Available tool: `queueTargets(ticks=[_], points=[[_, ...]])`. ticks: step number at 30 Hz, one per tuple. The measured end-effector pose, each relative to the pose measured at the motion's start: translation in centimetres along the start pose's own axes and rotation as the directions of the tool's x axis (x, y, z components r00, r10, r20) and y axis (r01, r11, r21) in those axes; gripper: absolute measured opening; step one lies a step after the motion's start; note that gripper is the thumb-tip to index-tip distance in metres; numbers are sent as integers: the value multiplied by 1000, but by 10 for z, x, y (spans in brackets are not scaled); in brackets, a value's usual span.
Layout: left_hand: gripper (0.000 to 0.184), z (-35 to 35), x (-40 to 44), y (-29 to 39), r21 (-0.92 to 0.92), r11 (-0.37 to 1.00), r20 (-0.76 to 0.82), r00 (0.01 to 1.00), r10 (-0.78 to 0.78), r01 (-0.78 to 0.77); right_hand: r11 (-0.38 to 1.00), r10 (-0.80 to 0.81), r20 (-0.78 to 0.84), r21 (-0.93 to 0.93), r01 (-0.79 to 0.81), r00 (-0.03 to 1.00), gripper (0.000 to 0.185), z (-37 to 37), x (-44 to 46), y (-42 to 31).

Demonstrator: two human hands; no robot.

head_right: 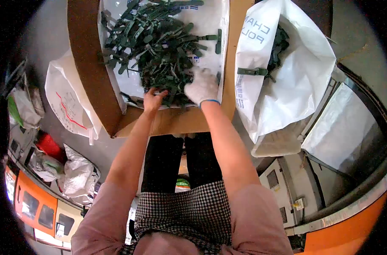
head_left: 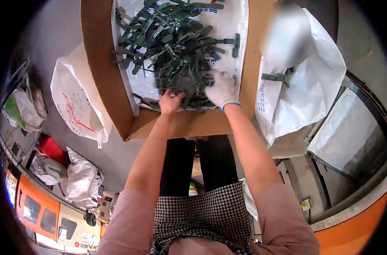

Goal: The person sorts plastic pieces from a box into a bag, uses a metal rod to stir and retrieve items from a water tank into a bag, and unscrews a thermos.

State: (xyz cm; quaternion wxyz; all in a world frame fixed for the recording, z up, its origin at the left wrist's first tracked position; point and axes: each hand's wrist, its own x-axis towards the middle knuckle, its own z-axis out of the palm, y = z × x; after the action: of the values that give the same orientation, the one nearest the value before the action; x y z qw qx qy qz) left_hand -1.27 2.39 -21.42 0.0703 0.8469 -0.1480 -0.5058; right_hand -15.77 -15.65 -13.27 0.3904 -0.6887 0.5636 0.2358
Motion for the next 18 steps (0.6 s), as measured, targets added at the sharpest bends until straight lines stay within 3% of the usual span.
queueTargets(ticks=[1,2,4,5,6,7,8,9,12,13,14,16,17,18], points=[[80,-6,-3,8,-32,991,-32,991,-133,132,999,48,-40,-22,-49,998,49,-5,5,7],[80,-8,-5,17,-30,992,-28,992,-126,125,992,125,-13,-23,-125,992,50,27,29,31],[89,3,-8,31,-177,937,-222,915,-337,302,974,227,-265,41,-225,937,57,57,37,37],[102,8,-9,33,-391,890,-149,938,-311,233,973,229,-261,41,-226,938,57,62,39,34],[102,18,-4,29,-389,889,-146,937,-318,241,944,331,-154,36,-329,931,62,50,35,18],[106,29,5,25,-344,865,-84,906,-415,365,903,430,-50,22,-429,902,68,40,30,9],[109,39,10,25,-289,830,-27,863,-505,477,899,438,-51,24,-437,898,68,36,25,10],[109,19,-14,63,-438,719,219,839,-497,540,922,387,13,26,-387,922,72,33,20,12],[100,26,-9,71,-455,704,363,835,-412,545,943,316,112,77,-325,942,79,28,16,23],[100,17,-16,83,-510,634,476,805,-354,581,899,281,232,277,-340,931,82,36,19,33],[100,21,-23,89,-508,635,477,804,-354,581,808,219,337,463,-363,916,84,45,23,42],[87,34,-29,100,-655,333,681,721,-130,679,650,172,448,617,-443,877,83,59,14,48],[73,51,-20,86,-718,266,661,750,-30,644,594,183,441,662,-457,878,82,67,12,50],[73,53,-18,84,-716,267,662,748,-31,645,537,195,437,702,-468,878,82,69,8,47]])
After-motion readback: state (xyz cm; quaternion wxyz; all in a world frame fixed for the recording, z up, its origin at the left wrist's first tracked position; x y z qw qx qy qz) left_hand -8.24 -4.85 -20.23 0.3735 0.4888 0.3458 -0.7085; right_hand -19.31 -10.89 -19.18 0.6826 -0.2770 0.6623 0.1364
